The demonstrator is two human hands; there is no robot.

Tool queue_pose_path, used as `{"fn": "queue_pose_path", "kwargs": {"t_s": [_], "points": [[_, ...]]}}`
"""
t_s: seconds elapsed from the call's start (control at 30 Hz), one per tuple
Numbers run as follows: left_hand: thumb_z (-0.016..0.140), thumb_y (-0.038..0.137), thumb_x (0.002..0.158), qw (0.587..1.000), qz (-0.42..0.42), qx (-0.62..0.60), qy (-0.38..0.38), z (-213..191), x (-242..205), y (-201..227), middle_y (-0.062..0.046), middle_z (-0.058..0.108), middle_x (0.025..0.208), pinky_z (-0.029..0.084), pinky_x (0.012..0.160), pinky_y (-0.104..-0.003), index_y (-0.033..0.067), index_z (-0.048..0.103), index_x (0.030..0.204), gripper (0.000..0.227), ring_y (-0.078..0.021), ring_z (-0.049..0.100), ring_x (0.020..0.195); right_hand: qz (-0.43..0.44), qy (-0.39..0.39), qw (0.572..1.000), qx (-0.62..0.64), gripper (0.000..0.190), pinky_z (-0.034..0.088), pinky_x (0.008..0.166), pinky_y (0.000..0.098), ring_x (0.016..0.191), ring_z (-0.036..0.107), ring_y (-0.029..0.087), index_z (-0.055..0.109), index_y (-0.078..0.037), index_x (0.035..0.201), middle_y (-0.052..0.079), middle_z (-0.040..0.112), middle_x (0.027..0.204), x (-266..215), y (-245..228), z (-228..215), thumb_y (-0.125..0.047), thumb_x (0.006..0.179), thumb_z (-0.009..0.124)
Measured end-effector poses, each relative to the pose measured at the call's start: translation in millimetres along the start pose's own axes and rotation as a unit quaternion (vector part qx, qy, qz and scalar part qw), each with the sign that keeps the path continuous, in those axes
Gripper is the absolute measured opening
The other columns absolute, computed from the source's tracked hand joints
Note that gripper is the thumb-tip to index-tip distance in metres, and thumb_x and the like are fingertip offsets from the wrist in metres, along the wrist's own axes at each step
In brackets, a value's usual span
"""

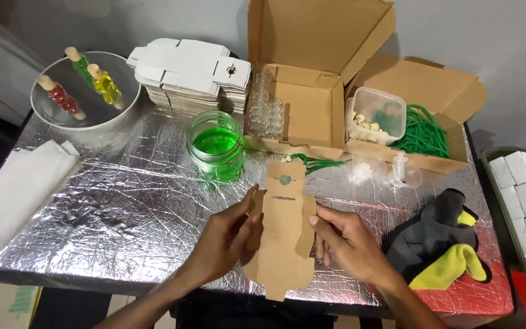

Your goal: The person attaches a green ribbon to a wooden cap on a perfume bottle, then folds a small cardboard box and places the bottle and other components inside.

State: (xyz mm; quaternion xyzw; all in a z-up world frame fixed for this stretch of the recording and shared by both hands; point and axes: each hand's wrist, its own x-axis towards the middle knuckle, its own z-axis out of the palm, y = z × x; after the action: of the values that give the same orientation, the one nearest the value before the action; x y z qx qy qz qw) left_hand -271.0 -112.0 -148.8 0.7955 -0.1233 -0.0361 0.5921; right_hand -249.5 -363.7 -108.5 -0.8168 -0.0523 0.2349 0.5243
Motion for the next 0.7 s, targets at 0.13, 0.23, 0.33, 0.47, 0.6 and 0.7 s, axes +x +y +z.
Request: {"fn": "queue_pose_path", "kwargs": {"t_s": [0.13,0.23,0.33,0.47,0.6,0.7], "points": [[0.048,0.025,0.104,0.999,0.038,0.032,-0.021,-5,3,3,-0.006,0.067,0.082,0.045,0.063,-0.030,0.0035,0.065,0.109,0.028,-0.0137,0.049,0.062,-0.021,-0.032,0.998,0.040,0.023,0.048,0.045,0.0292,0.040,0.056,0.017,0.071,0.000,0.085,0.012,0.063,0.052,4,-6,-7,-0.010,0.099,0.055],[0.046,0.023,0.104,0.994,0.101,0.031,-0.034,-4,0,8,-0.023,0.064,0.137,0.047,0.105,-0.039,-0.0047,0.057,0.132,0.041,-0.0322,0.054,0.139,0.058,-0.012,0.996,-0.064,0.021,0.055,0.049,0.0279,0.042,0.060,0.016,0.075,-0.007,0.103,0.008,0.065,0.053,2,-4,0,-0.016,0.101,0.055],[0.052,0.031,0.101,0.996,0.063,-0.021,-0.063,0,1,8,-0.016,0.046,0.157,0.055,0.102,-0.041,0.0051,0.041,0.151,0.057,-0.0297,0.062,0.131,0.063,-0.041,0.977,-0.201,0.062,0.065,0.061,0.0283,0.062,0.074,0.016,0.038,-0.023,0.156,0.005,0.072,0.068,-1,0,8,-0.046,0.098,0.035],[0.060,0.028,0.096,0.987,0.003,-0.162,0.000,8,-2,4,-0.012,0.051,0.154,0.052,0.110,-0.047,0.0108,0.049,0.147,0.055,-0.0300,0.053,0.141,-0.058,0.049,0.992,-0.105,0.064,0.055,0.081,0.0280,0.100,0.063,0.013,0.040,-0.019,0.156,0.004,0.064,0.117,-6,-3,19,-0.044,0.097,0.039],[0.064,0.038,0.091,0.971,-0.038,-0.228,0.057,12,-2,10,-0.012,0.059,0.150,0.052,0.110,-0.041,0.0119,0.055,0.144,0.060,-0.0253,0.059,0.138,-0.122,0.205,0.971,0.028,0.056,0.049,0.109,0.0292,0.136,0.058,0.021,0.058,-0.003,0.139,0.014,0.060,0.146,-6,6,35,-0.035,0.093,0.059],[0.065,0.033,0.092,0.958,-0.024,-0.270,0.089,18,-3,6,-0.014,0.062,0.147,0.052,0.111,-0.045,0.0098,0.060,0.139,0.053,-0.0287,0.060,0.136,-0.081,0.231,0.952,0.182,0.054,0.054,0.104,0.0280,0.128,0.064,0.017,0.063,0.000,0.135,0.016,0.066,0.141,-2,11,44,-0.024,0.087,0.067]]}}
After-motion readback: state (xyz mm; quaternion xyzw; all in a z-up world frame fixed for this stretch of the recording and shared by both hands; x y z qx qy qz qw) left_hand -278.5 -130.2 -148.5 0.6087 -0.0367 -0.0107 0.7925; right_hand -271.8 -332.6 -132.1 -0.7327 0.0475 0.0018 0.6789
